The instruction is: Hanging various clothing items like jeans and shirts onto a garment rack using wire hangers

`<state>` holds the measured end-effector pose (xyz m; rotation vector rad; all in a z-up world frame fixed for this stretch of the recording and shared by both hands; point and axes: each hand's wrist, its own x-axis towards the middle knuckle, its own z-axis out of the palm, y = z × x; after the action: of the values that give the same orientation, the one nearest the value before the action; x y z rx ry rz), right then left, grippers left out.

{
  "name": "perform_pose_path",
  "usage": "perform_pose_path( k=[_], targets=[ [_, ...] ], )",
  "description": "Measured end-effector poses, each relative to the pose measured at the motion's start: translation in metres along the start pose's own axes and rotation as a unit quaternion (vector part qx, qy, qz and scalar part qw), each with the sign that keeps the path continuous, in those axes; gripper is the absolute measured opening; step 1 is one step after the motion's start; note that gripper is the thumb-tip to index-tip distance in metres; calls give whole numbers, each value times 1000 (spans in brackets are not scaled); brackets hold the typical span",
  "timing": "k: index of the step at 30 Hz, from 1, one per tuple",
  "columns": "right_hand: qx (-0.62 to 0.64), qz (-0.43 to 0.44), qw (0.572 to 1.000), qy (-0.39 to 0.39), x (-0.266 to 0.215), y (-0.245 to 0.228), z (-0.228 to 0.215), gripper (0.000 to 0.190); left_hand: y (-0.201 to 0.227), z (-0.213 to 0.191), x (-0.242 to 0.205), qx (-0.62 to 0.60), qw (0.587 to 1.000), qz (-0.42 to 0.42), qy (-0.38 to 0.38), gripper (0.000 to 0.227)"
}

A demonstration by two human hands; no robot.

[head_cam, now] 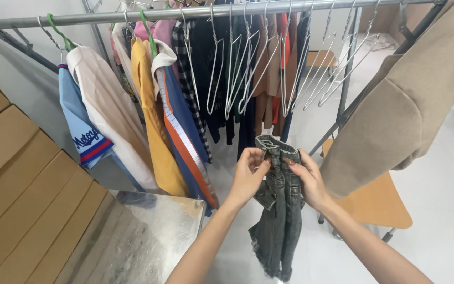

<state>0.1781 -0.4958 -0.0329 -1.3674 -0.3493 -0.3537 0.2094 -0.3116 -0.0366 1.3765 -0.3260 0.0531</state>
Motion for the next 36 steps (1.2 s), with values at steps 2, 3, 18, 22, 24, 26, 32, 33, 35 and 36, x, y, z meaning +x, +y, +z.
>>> perform_pose_path(
  k=[2,3,18,22,24,26,32,33,35,36],
  targets=[
    [9,4,1000,-2,0,-15,16,23,-8,-10,2,11,1000,-6,6,27],
    [17,11,1000,-4,-2,-22,23,21,-13,-13,2,21,1000,-14,12,28],
    [-356,38,901,-244,59,-106,45,30,27,-140,15,516,805,223,188,8],
    [-319,-71,943,-67,149,-56,42,55,11,-141,29,572,738,310,178,5],
    [-411,-187,891,32,195,-35,39,60,20,-147,34,547,746,336,178,2],
    [-439,-166,881,63,220,-17,36,69,30,-152,41,535,743,359,182,2],
    [-495,33,863,101,254,40,0,96,48,-156,59,477,757,407,184,7],
    [-518,92,845,100,257,53,-9,101,52,-153,61,467,760,413,185,9],
    [-472,97,869,110,257,65,-17,61,61,-143,63,451,774,410,172,7],
    [-425,102,892,119,257,71,-22,45,66,-137,63,436,787,406,160,5]
  ],
)
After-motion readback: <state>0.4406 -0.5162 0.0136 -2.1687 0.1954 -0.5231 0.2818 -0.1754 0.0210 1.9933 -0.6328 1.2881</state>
